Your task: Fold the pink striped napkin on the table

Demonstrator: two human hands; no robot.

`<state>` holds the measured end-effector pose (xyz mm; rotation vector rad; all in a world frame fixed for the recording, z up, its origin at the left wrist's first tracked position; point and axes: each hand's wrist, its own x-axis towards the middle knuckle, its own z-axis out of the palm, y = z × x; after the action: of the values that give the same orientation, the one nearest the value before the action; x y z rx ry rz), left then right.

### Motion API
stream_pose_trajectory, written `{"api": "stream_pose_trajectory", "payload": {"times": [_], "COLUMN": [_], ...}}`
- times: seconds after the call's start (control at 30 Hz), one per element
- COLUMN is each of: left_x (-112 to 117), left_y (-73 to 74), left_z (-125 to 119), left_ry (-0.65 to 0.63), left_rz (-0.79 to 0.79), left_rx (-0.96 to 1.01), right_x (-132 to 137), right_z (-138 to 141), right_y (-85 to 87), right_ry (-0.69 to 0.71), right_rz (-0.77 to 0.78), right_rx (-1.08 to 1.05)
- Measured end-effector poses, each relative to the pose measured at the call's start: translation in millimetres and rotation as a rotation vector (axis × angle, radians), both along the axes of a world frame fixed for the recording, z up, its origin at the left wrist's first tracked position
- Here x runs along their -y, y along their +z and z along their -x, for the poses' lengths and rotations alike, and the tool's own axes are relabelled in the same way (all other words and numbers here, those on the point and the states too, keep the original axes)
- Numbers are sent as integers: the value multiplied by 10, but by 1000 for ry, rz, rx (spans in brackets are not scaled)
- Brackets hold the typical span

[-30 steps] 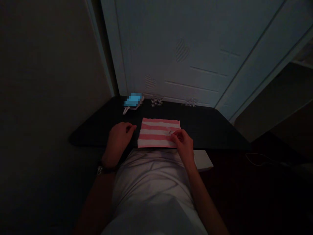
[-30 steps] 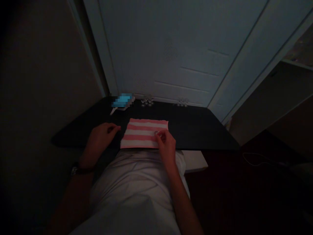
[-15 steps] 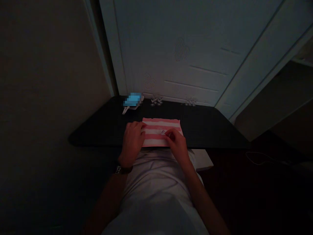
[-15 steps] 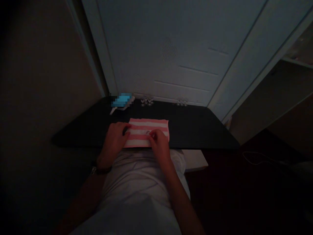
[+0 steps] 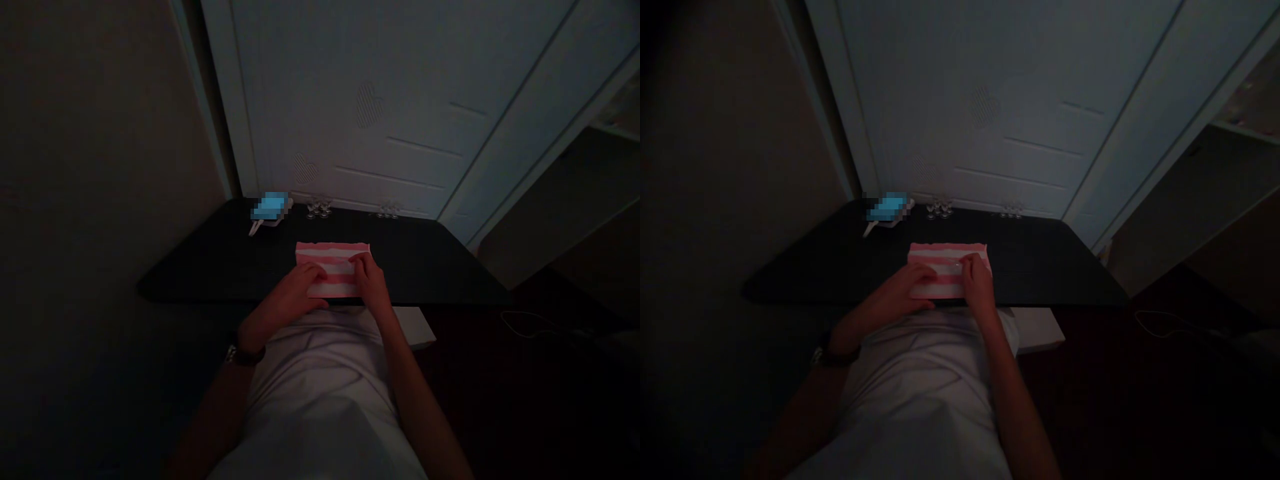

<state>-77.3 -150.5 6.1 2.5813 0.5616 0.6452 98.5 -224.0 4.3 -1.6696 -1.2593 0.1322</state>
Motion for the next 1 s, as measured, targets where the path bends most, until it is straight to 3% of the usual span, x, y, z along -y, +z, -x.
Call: {"api": "stream_pose_trajectory", "payload": {"times": [0.27,0.5,0.6,0.8,1.0], "left_x": [-48,-26,-25,-90,-118], "left_y": [-69,-49,-28,-62,-101], "left_z": [1,27,4,-105,-128], "left_ry": [21,32,40,167,208], "left_rz": [26,12,42,56,45], "left_rx": [31,31,71,150,166], "right_x": [-36,142,150,-10,5], "right_z": [23,-325,-307,22,-142], "right_y": [-28,12,47,105,-28], "right_ry": [107,-111,-178,-7,-54], "right_rz": [77,149,125,108,149], "right_rx": [46,113,99,132,105]}}
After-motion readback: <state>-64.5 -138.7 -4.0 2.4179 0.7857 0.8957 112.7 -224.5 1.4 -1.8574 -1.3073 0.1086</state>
